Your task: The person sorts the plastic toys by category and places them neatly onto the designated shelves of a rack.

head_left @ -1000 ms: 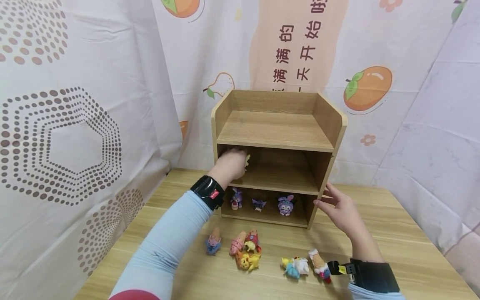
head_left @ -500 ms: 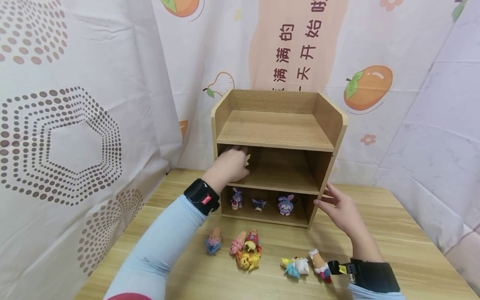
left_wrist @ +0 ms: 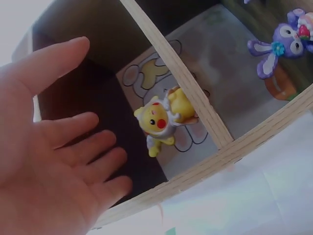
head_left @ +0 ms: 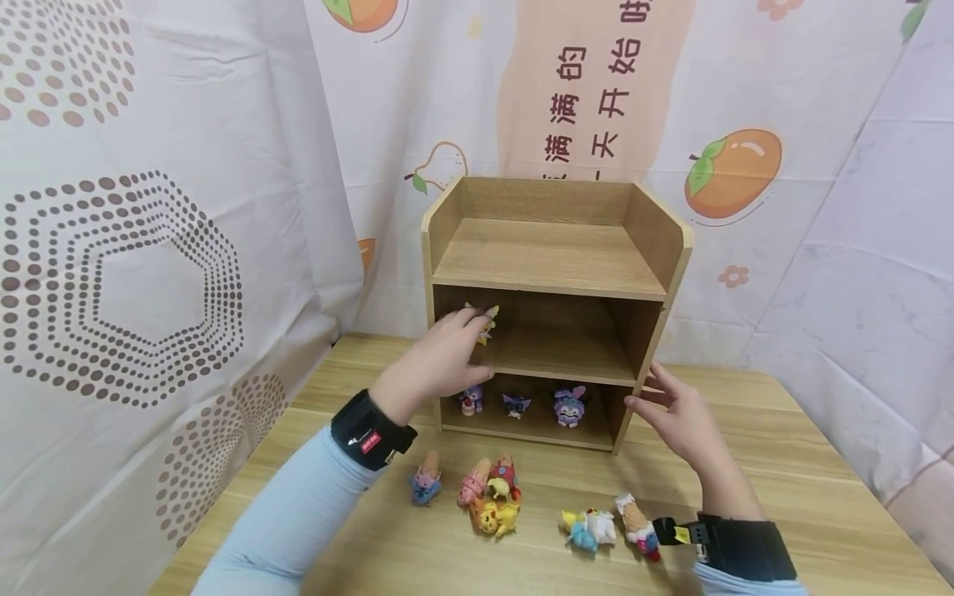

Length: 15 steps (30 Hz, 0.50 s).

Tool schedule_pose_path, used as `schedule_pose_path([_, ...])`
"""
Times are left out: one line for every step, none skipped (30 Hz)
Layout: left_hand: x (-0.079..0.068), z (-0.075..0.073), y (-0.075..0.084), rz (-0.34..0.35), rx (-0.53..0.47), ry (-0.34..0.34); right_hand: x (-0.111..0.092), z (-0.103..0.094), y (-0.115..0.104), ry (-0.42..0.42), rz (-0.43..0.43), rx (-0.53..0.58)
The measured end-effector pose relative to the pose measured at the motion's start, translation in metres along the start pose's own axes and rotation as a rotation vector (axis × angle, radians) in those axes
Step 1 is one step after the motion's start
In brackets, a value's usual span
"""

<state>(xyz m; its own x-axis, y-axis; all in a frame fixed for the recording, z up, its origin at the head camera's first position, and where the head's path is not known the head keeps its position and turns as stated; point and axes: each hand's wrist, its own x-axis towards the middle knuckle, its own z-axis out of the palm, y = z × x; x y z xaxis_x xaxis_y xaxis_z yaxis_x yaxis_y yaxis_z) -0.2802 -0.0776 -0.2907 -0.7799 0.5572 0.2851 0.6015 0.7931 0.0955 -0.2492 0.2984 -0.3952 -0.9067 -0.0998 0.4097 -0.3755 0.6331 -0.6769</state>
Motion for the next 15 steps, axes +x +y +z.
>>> schedule_pose_path([-0.004, -0.001, 0.0, 0.017, -0.013, 0.005, 0.0, 0.0, 0.0, 0.0, 0.002, 0.0])
schedule_pose_path([-0.007, -0.001, 0.0, 0.034, -0.026, 0.012, 0.0, 0.0, 0.0, 0.0, 0.004, -0.001])
schedule_pose_path([-0.01, -0.001, 0.0, 0.053, -0.036, 0.021, 0.0, 0.0, 0.0, -0.001, 0.006, -0.002])
schedule_pose_path([-0.014, -0.002, 0.0, 0.072, -0.043, 0.032, 0.0, 0.0, 0.0, -0.002, 0.009, -0.002])
schedule_pose_path([-0.017, -0.001, -0.001, 0.092, -0.05, 0.046, 0.0, -0.001, 0.0, -0.003, 0.013, -0.004])
schedule_pose_path([-0.02, -0.001, -0.001, 0.109, -0.057, 0.061, 0.0, -0.001, 0.0, -0.004, 0.016, -0.005])
schedule_pose_path([-0.023, -0.001, -0.001, 0.128, -0.063, 0.078, 0.0, -0.001, 0.0, -0.006, 0.018, -0.005])
schedule_pose_path([-0.026, -0.001, -0.002, 0.145, -0.066, 0.093, 0.0, -0.001, -0.001, -0.008, 0.02, -0.004])
schedule_pose_path([-0.029, 0.0, -0.003, 0.163, -0.072, 0.107, 0.0, -0.001, -0.001, -0.009, 0.02, -0.004])
schedule_pose_path([-0.032, 0.001, -0.004, 0.181, -0.079, 0.117, 0.0, -0.001, -0.001, -0.009, 0.019, -0.002])
schedule_pose_path([-0.035, 0.001, -0.004, 0.199, -0.085, 0.125, 0.0, -0.001, -0.001, -0.009, 0.017, -0.002])
schedule_pose_path([-0.037, 0.002, -0.005, 0.217, -0.087, 0.131, 0.0, 0.0, -0.001, -0.008, 0.014, -0.001])
schedule_pose_path([-0.04, 0.003, -0.006, 0.236, -0.089, 0.136, 0.0, 0.0, -0.001, -0.007, 0.011, -0.001])
schedule_pose_path([-0.043, 0.004, -0.007, 0.255, -0.089, 0.143, 0.0, 0.0, -0.001, -0.006, 0.009, -0.001])
schedule_pose_path([-0.045, 0.006, -0.007, 0.273, -0.088, 0.152, 0.0, 0.0, -0.001, -0.006, 0.007, 0.0])
